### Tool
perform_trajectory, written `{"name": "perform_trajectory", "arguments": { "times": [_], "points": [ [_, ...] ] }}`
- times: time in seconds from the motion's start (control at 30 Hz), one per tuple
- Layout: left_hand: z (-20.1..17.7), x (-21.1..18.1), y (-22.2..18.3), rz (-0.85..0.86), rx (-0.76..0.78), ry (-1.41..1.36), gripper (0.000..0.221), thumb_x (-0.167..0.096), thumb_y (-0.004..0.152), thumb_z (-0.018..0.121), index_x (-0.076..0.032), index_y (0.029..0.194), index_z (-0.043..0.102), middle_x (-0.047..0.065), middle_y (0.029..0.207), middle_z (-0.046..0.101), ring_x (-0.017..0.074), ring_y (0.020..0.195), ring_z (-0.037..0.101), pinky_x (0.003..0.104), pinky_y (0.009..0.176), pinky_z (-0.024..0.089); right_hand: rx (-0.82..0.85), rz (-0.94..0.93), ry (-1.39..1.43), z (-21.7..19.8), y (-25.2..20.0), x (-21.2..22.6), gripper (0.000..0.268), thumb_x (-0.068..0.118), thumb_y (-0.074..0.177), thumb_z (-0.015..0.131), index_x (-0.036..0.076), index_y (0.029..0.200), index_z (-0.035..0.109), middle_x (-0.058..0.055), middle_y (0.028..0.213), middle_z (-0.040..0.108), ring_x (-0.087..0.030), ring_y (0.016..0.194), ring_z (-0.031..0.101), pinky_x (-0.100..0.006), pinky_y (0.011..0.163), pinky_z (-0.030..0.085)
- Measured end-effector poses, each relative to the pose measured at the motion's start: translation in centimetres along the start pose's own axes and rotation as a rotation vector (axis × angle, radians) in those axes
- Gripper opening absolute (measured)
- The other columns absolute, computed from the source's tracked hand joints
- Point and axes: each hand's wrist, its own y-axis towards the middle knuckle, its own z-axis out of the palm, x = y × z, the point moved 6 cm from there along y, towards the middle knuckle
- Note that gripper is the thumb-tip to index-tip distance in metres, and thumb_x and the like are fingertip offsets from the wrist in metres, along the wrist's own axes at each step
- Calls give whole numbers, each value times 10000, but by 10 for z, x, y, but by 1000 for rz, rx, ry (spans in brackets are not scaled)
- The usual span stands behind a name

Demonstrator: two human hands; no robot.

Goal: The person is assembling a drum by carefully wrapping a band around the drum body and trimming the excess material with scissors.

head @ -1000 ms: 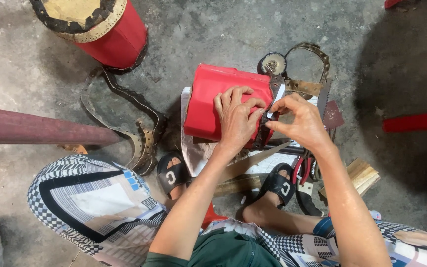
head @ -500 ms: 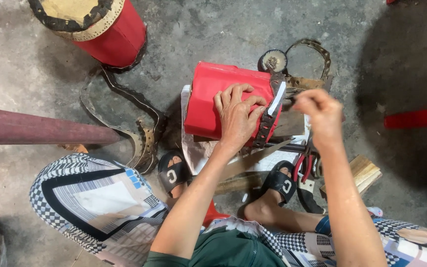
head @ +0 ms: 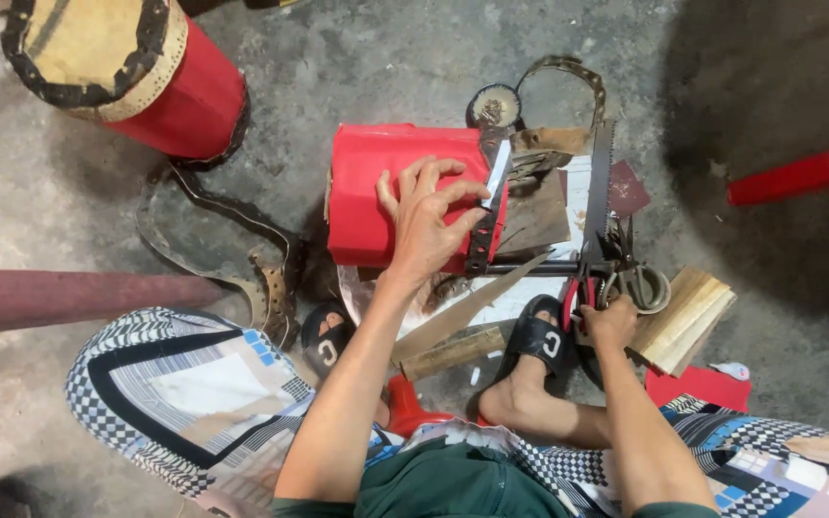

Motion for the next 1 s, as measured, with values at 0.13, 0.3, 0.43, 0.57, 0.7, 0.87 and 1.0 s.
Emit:
{"name": "perform_trajectory", "arguments": {
  "times": [0.13,0.3,0.43,0.57,0.7,0.87,1.0],
  "points": [
    [4,-2,1,-18,-19,23,197,-285,808,850,-339,970,751,-47,1198,576,228,1301,413,640,1140,-4,-145,-105,-169,-17,-14,17,506,322,792,854,23,1131,626,-238,1005,710,-488,959,698,-603,811,534],
    [4,1,3,-62,-30,34,133,-307,828,831,-340,926,748,-66,1176,581,214,1287,414,643,1138,9,-67,-89,-32,-16,7,18,347,332,843,718,83,1073,639,-244,929,740,-478,961,711,-597,820,546],
    [6,3,4,-64,-32,46,125,-319,826,828,-343,918,747,-75,1174,585,206,1290,414,630,1140,4,-13,-9,158,-9,19,5,349,366,920,662,104,1150,648,-228,979,737,-480,1027,686,-583,883,498],
    [9,3,5,-81,-29,35,122,-317,818,828,-337,903,742,-75,1171,579,208,1285,408,617,1144,7,-190,91,252,-15,26,-22,289,334,1017,561,92,1088,701,-239,1058,695,-465,1079,640,-546,914,502],
    [8,5,4,-101,-45,21,132,-312,799,838,-340,895,750,-78,1161,586,211,1278,416,628,1148,12,-252,166,142,2,43,-59,353,229,862,820,104,1130,627,-175,1100,622,-404,1082,641,-510,877,551],
    [9,7,4,-121,-51,26,127,-325,796,831,-343,891,750,-82,1152,586,204,1276,418,616,1154,11,-195,117,104,26,66,-70,282,174,915,715,70,1171,655,-232,1056,671,-441,1039,659,-521,839,540],
    [10,8,5,-132,-52,14,115,-312,800,830,-329,887,756,-74,1146,587,206,1277,415,603,1159,7,-234,76,135,15,51,-41,424,247,904,747,68,1252,586,-231,1192,594,-461,1152,534,-560,957,426]
  ]
}}
